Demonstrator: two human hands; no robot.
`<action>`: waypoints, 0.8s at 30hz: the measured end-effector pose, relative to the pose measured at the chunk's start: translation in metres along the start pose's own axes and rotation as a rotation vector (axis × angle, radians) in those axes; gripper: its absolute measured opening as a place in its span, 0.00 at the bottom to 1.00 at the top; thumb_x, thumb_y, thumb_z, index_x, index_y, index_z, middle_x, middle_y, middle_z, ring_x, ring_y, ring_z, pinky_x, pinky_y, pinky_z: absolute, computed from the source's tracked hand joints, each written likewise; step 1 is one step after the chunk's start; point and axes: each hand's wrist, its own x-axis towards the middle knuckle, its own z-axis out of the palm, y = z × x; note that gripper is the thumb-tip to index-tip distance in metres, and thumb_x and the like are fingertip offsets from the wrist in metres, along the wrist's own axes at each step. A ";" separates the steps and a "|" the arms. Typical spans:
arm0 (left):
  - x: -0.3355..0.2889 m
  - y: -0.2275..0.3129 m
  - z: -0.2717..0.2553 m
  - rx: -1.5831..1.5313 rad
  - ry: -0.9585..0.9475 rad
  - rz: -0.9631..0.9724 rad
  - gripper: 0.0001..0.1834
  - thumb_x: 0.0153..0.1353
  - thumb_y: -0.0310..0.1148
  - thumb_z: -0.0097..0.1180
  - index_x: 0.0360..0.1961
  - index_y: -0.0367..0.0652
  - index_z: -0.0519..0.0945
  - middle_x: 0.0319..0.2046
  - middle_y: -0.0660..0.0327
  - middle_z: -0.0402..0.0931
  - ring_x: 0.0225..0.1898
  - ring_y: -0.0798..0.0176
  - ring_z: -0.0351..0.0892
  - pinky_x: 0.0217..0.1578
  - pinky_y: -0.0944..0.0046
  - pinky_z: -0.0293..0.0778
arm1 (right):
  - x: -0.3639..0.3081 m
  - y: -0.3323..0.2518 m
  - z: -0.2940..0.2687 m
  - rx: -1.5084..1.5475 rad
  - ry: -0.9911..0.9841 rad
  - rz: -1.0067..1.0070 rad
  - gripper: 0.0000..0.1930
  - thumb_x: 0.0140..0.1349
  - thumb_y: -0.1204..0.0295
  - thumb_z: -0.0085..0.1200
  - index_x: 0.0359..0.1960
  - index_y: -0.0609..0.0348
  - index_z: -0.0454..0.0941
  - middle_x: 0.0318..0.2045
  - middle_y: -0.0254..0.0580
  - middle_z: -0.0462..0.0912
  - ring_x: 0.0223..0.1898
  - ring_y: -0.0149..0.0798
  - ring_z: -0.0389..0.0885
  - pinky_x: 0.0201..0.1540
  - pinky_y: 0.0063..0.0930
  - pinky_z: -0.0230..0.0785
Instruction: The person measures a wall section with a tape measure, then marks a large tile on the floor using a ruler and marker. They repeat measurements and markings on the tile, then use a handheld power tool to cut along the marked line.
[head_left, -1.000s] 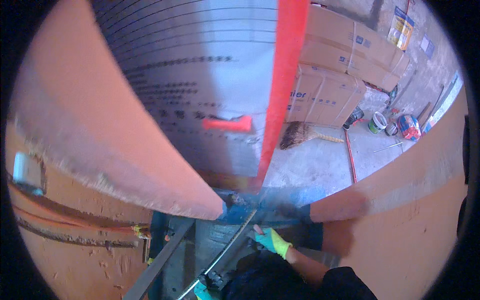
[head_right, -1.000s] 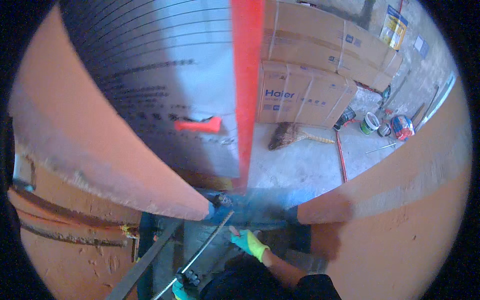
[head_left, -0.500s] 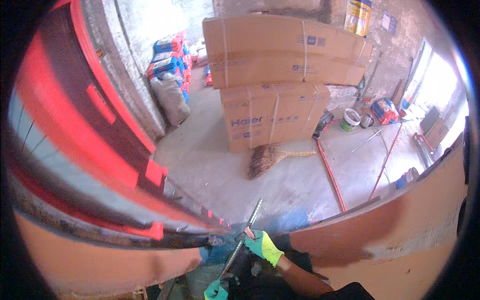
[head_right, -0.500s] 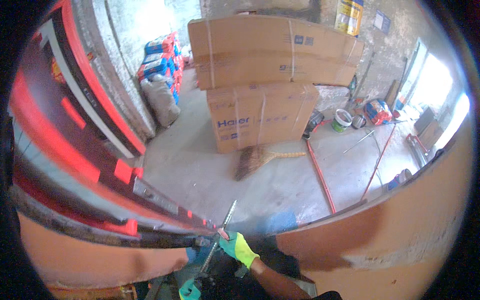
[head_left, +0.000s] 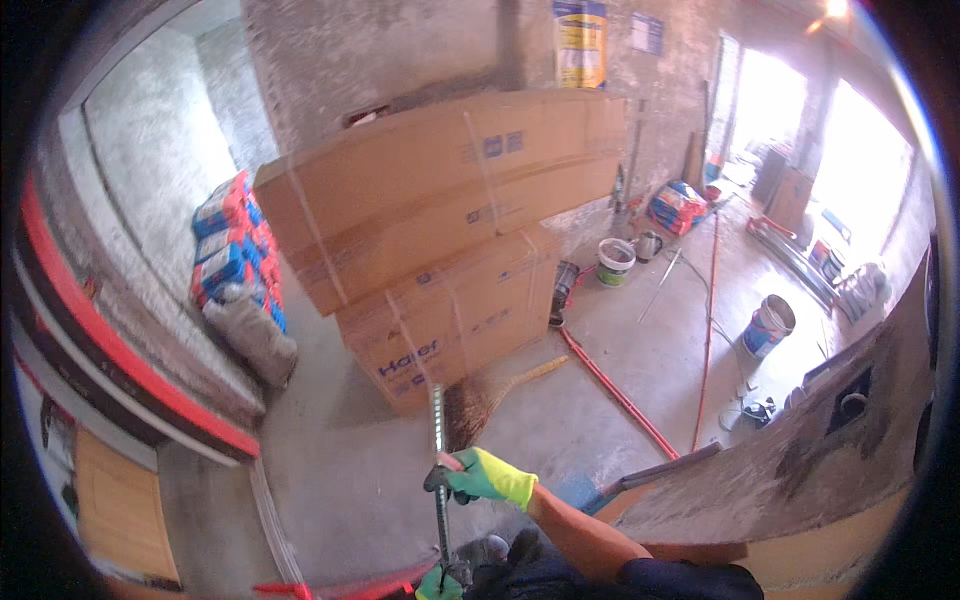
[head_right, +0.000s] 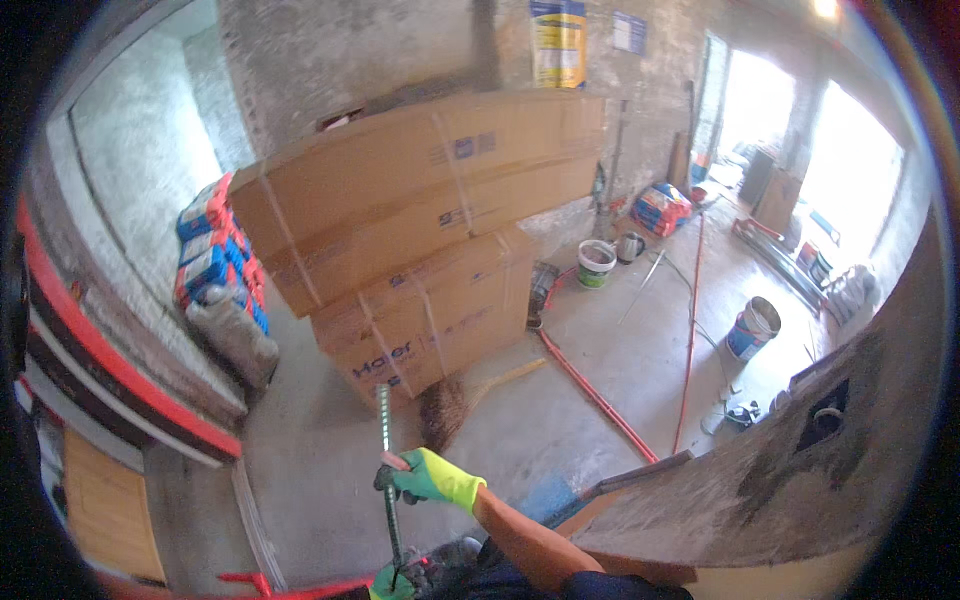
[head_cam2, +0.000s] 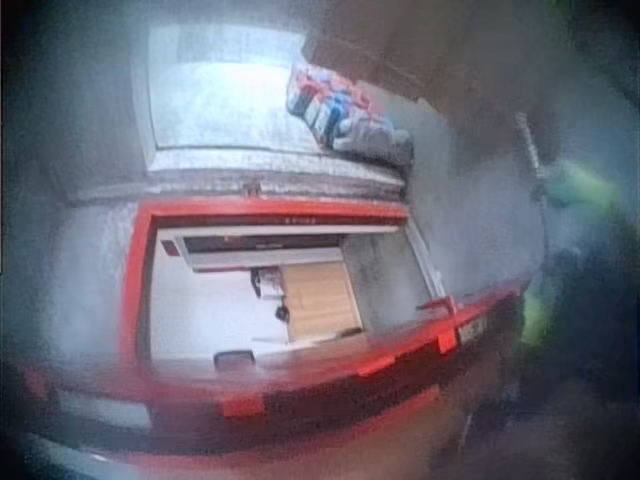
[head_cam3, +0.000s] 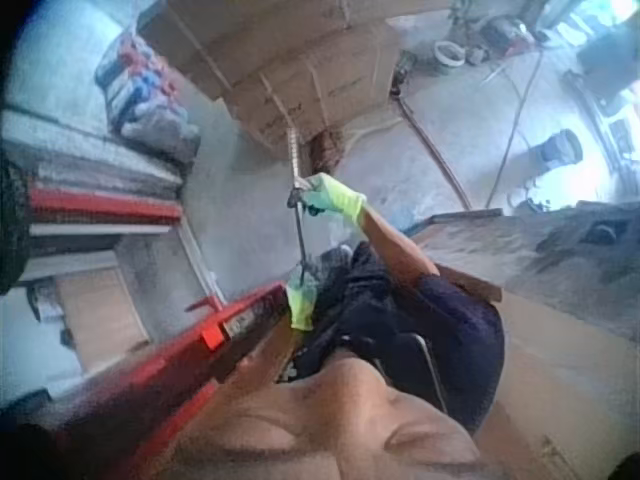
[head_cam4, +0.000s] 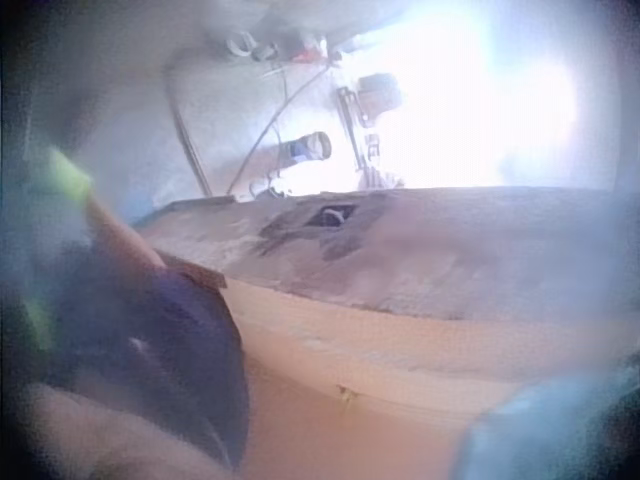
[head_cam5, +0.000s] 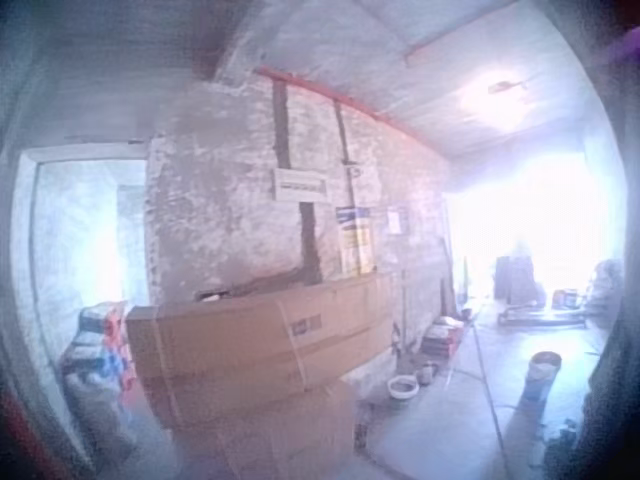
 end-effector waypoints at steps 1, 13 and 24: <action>0.009 0.013 0.002 -0.073 -0.007 -0.049 0.24 0.65 0.32 0.56 0.60 0.32 0.73 0.44 0.38 0.78 0.44 0.40 0.79 0.48 0.51 0.76 | 0.006 -0.004 -0.002 -0.010 0.009 -0.002 0.22 0.73 0.52 0.47 0.43 0.57 0.86 0.26 0.31 0.81 0.21 0.23 0.74 0.26 0.20 0.70; 0.171 0.143 0.074 -0.111 0.019 -0.054 0.20 0.66 0.31 0.55 0.58 0.34 0.75 0.34 0.48 0.80 0.34 0.51 0.81 0.37 0.57 0.78 | 0.021 0.051 -0.219 0.212 0.551 -0.151 0.21 0.73 0.53 0.46 0.51 0.54 0.83 0.37 0.32 0.87 0.29 0.24 0.79 0.30 0.20 0.71; 0.353 0.296 0.344 0.102 -0.576 0.210 0.17 0.69 0.35 0.56 0.53 0.33 0.78 0.21 0.60 0.78 0.17 0.70 0.71 0.18 0.71 0.67 | -0.117 0.060 -0.358 0.463 1.560 -0.036 0.17 0.70 0.63 0.44 0.43 0.61 0.83 0.37 0.39 0.87 0.31 0.26 0.79 0.31 0.23 0.73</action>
